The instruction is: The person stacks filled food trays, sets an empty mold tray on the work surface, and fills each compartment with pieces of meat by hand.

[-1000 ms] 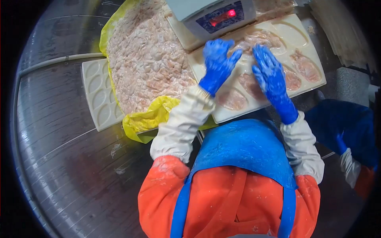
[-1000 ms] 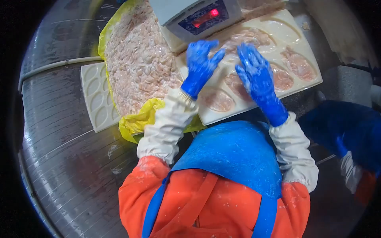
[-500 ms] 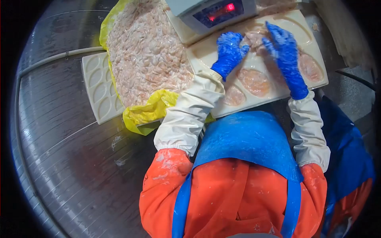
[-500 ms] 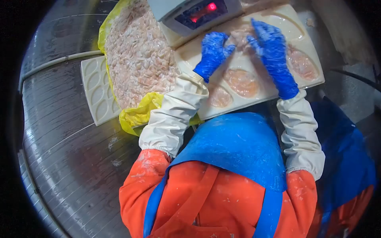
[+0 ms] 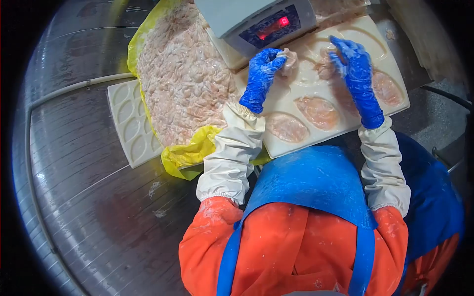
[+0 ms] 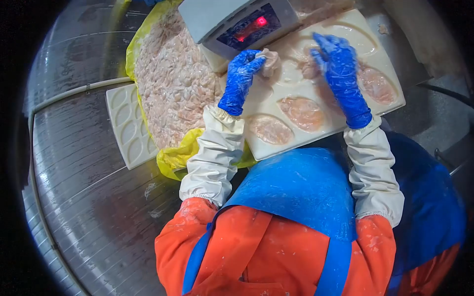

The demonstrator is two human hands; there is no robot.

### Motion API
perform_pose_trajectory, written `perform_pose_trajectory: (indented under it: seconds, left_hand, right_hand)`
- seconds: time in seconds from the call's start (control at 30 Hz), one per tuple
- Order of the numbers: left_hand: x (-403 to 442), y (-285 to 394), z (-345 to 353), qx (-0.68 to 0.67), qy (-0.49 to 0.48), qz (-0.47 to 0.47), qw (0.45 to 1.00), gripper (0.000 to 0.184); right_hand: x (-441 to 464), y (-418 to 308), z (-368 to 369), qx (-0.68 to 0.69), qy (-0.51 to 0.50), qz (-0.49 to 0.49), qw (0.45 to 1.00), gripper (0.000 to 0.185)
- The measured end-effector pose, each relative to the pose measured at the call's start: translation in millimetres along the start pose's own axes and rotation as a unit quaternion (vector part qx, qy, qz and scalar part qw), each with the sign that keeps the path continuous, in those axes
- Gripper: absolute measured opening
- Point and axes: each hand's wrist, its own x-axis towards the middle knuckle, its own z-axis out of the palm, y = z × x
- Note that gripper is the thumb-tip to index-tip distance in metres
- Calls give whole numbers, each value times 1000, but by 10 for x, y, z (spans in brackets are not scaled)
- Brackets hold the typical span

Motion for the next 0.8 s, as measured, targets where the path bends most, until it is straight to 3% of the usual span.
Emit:
perform_pose_trajectory:
  seconds: [0.03, 0.1, 0.17, 0.23, 0.27, 0.37, 0.4, 0.43, 0.5, 0.53, 0.6, 0.63, 0.7, 0.8]
  left_hand:
    - [-16, 67, -14, 0, -1, -2, 1000, 18]
    - [-52, 179, -45, 44, -88, 47, 994, 22]
    - [-131, 354, -44, 34, -121, 28, 992, 22]
    - [-195, 468, -55, 25, -149, 12, 989, 22]
    - [-219, 504, -73, 41, -135, 3, 990, 22]
    - [-311, 485, -190, 95, -95, 9, 991, 22]
    - [-330, 482, -230, 135, -81, 25, 987, 22]
    - [-356, 496, -261, 142, -66, 34, 987, 21]
    - [-409, 438, -367, 169, -31, 88, 981, 20]
    - [-468, 417, -421, 195, -1, 137, 971, 18]
    - [-542, 378, -652, 390, -54, 316, 863, 14]
    - [-569, 231, -781, 471, -67, 386, 791, 14]
    - [-796, -18, -944, 526, -50, 347, 774, 13]
    - [-911, -55, -964, 509, 53, 283, 811, 16]
  right_hand:
    - [76, -113, 8, 83, -44, -26, 995, 45]
    - [220, -404, 69, 242, -40, -98, 964, 53]
    - [303, -516, 166, 263, -58, -121, 956, 49]
    - [365, -563, 220, 377, -363, 29, 852, 44]
    - [345, -607, 227, 342, -319, -3, 884, 37]
    - [365, -614, 262, 374, -374, 47, 847, 31]
    - [325, -699, 210, 364, -315, 41, 875, 24]
    - [296, -762, 244, 366, -317, 36, 874, 24]
    - [179, -872, 340, 251, -65, -81, 962, 22]
    - [264, -1016, 120, 227, -93, -115, 963, 22]
    - [135, -1157, -14, 60, -145, -199, 967, 25]
    - [-102, -1033, 161, 68, -150, -223, 961, 25]
    - [-466, -881, 265, 124, -182, -153, 963, 25]
    - [-516, -963, 156, 145, -174, -113, 968, 19]
